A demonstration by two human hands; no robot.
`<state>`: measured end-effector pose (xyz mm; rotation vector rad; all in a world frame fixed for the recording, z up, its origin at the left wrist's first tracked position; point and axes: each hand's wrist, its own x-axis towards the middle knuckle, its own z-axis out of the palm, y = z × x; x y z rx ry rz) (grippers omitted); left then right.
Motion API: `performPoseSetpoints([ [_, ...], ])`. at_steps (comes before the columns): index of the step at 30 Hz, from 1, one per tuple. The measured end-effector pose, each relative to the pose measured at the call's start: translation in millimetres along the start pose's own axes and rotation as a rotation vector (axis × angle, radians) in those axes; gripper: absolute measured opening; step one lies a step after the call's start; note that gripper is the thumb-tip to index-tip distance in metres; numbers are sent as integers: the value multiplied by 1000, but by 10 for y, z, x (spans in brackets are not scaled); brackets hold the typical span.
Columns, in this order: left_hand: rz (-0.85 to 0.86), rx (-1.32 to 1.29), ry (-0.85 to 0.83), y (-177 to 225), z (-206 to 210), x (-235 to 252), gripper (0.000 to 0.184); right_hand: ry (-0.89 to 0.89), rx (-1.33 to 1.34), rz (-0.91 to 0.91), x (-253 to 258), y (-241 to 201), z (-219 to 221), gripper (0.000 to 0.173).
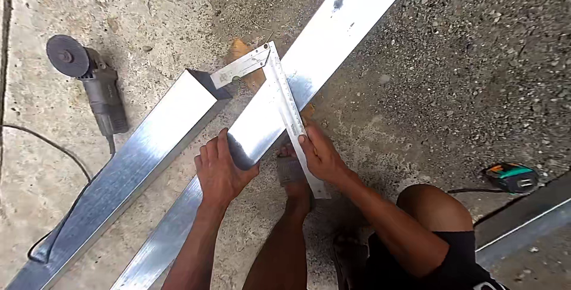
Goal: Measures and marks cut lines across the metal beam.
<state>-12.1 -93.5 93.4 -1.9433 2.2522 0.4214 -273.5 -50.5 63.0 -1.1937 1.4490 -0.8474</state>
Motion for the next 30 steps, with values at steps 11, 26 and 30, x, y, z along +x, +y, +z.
performPoseSetpoints([
  [11, 311, -1154, -192, -148, -1023, 77, 68, -322, -405, -557, -252, -591, -1125, 28],
  [26, 480, -853, 273, 1151, -382, -180, 53, 278, 275, -204, -423, -427, -375, 34],
  [30, 437, -460, 280, 1354, 90, -16, 48, 293, 414, 0, -286, -281, -209, 31],
])
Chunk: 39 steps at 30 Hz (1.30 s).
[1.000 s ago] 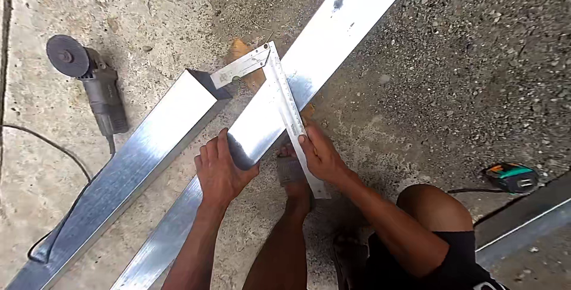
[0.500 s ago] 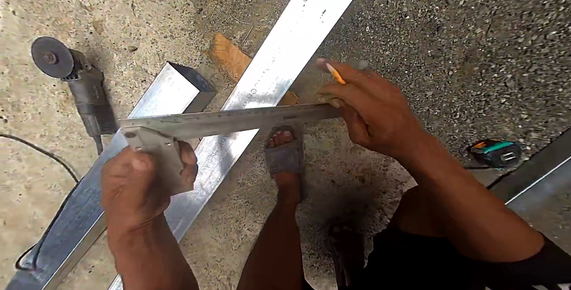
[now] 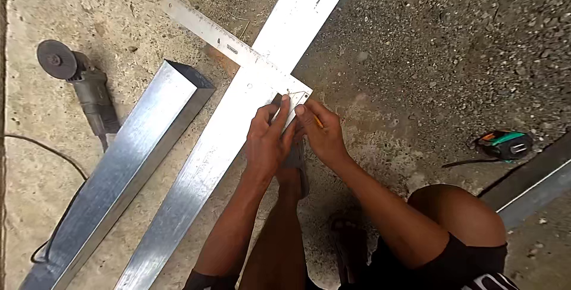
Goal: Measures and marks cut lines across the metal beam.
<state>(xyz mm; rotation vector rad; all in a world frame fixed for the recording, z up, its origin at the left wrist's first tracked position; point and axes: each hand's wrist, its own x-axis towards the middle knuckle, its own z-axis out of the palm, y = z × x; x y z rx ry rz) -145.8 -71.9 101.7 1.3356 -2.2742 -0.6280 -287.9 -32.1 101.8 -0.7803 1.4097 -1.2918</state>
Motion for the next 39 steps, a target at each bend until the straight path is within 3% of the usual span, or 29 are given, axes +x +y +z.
performPoseSetpoints([
  [5, 39, 336, -5, -73, 52, 91, 42, 28, -5, 161, 177, 191, -5, 33],
  [8, 17, 395, -51, -178, 19, 169, 55, 38, 68, 217, 269, 308, 25, 30],
  [10, 1, 403, -135, -263, -3, 235, 69, 52, 65, 238, 308, 311, 53, 30],
  [14, 3, 403, -184, -367, 15, 307, 70, 52, 77, 255, 402, 261, 89, 29],
  [29, 11, 387, -65, -455, 59, 386, 73, -24, 60, 366, 392, 158, 43, 36],
  [39, 50, 283, -11, -560, 111, 419, 65, -32, 2, 427, 529, 88, -5, 23],
])
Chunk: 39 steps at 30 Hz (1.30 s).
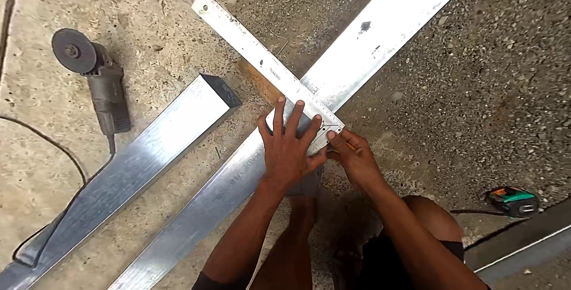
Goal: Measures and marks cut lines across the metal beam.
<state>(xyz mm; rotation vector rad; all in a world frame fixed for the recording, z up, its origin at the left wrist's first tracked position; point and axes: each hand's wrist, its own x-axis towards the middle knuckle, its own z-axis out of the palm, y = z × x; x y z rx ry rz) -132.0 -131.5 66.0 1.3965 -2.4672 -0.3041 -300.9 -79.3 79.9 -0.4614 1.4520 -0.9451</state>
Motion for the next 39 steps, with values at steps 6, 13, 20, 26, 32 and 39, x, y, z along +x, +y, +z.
performPoseSetpoints([
  [6, -37, -40, -16, -8, -24, 7, 61, -70, -55, 32, -7, -119, -65, 26],
  [13, -55, -70, -20, -36, -37, 14, 71, -75, -100, 10, -29, -131, -100, 27],
  [20, -50, -91, -31, -52, -56, 19, 68, -81, -110, 26, -37, -150, -101, 27],
  [26, -33, -84, -47, -51, -60, 15, 67, -97, -51, 32, -46, -132, -100, 28],
  [32, -37, -91, -37, -51, -47, 14, 65, -113, -55, 34, -27, -138, -106, 28],
  [39, -25, -92, -8, -59, -28, 12, 65, -108, -42, 68, -13, -190, -73, 26],
])
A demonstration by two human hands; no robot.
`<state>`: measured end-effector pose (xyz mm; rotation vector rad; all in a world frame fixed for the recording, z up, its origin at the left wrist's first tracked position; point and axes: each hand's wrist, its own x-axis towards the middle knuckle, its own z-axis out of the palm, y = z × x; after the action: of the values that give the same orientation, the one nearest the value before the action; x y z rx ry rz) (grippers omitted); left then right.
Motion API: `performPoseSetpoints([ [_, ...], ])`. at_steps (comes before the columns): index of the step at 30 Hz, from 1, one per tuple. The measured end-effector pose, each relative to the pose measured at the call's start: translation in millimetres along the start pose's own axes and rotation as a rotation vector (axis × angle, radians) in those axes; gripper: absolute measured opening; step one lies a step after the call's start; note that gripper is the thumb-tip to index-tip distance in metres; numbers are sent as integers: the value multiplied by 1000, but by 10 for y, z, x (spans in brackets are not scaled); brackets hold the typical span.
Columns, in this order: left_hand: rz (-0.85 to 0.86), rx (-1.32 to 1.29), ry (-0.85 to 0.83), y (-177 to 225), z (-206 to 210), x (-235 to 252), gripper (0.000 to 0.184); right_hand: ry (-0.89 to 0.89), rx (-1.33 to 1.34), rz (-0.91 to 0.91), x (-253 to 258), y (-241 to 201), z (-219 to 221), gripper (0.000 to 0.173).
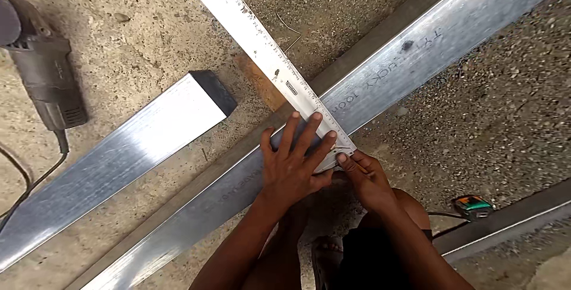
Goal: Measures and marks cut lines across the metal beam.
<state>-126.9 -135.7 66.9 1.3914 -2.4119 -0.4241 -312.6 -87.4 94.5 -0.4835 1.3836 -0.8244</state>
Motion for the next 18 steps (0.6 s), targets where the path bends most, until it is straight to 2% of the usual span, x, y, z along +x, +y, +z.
performPoseSetpoints([
  [6, -7, 42, -21, 63, -5, -6, 71, 57, -58, 26, 16, -15, 44, 22],
  [9, 2, 129, -161, 216, -71, -45, 76, 87, -62, 19, 12, 8, 76, 22],
  [12, 31, 143, -190, 353, -51, -136, 65, 74, -47, -57, -10, 89, 90, 24],
  [15, -6, 69, -51, 478, -61, -263, 56, 12, -162, -199, -109, 108, 20, 24],
  [17, -24, -60, 135, 509, -244, -359, 48, 33, -311, -420, -291, 20, -91, 27],
  [18, -37, -139, 224, 507, -430, -402, 45, 98, -386, -570, -401, -55, -150, 30],
])
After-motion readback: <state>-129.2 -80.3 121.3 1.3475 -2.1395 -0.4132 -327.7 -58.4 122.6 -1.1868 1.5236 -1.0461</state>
